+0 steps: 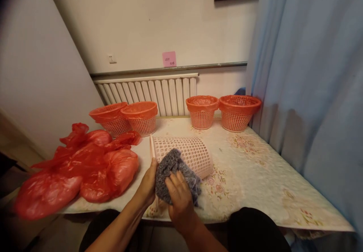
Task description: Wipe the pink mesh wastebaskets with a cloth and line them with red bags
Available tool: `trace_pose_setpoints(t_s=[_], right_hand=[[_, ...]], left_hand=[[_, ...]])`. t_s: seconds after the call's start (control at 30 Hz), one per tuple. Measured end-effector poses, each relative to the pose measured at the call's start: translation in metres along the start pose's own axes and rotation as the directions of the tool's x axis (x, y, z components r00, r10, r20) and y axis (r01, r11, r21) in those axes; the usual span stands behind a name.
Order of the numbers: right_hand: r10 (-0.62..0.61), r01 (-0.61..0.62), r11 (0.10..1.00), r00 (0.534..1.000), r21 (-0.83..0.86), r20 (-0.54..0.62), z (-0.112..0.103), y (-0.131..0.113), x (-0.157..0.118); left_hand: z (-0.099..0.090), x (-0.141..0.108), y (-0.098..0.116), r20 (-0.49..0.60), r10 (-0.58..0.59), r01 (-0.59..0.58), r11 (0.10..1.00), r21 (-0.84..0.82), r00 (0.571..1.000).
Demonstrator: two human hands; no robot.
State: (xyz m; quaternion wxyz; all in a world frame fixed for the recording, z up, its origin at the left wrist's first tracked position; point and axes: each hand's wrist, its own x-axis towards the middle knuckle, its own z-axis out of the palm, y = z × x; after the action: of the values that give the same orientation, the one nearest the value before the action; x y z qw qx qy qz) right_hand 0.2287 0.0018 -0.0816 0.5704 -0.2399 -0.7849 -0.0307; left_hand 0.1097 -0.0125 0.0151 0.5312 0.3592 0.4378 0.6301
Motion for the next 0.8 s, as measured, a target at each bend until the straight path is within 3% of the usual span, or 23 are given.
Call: trace_pose_setpoints(t_s=[0.17,0.4,0.5,0.57,0.67,0.8], right_hand=[[-0.069,0.069,0.997,0.998,-0.025,-0.013,-0.002,-0.003,0.001],[-0.052,0.052,0.998,0.999,-0.022,-0.007,-0.004,0.01,0.004],[0.011,-0.011,0.999,1.0,-0.044,-0.004,-0.006,0.027,0.004],[0.115,-0.118,0.989,0.993,-0.088,-0.04,-0.008,0.046,0.005],[0.348,-0.37,0.919,0.923,-0.135,-0.161,-0.014,0.078,0.005],[0.591,-0.646,0.753,0.748,-0.124,-0.302,-0.018,0.101,0.005]], left_hand=[[-0.001,-0.002,0.003,-0.011,0.041,-0.04,0.994,0.097,0.999],[-0.009,-0.014,-0.02,0.018,0.083,-0.084,0.961,0.264,0.996],[-0.012,-0.011,-0.024,0.045,0.074,-0.082,0.969,0.232,0.996],[-0.012,-0.009,-0.025,0.039,0.035,-0.041,0.986,0.164,0.999],[-0.011,-0.007,-0.024,0.005,-0.005,0.004,0.994,0.108,1.0],[-0.011,-0.008,-0.024,0.005,-0.015,0.015,0.995,0.096,1.0]])
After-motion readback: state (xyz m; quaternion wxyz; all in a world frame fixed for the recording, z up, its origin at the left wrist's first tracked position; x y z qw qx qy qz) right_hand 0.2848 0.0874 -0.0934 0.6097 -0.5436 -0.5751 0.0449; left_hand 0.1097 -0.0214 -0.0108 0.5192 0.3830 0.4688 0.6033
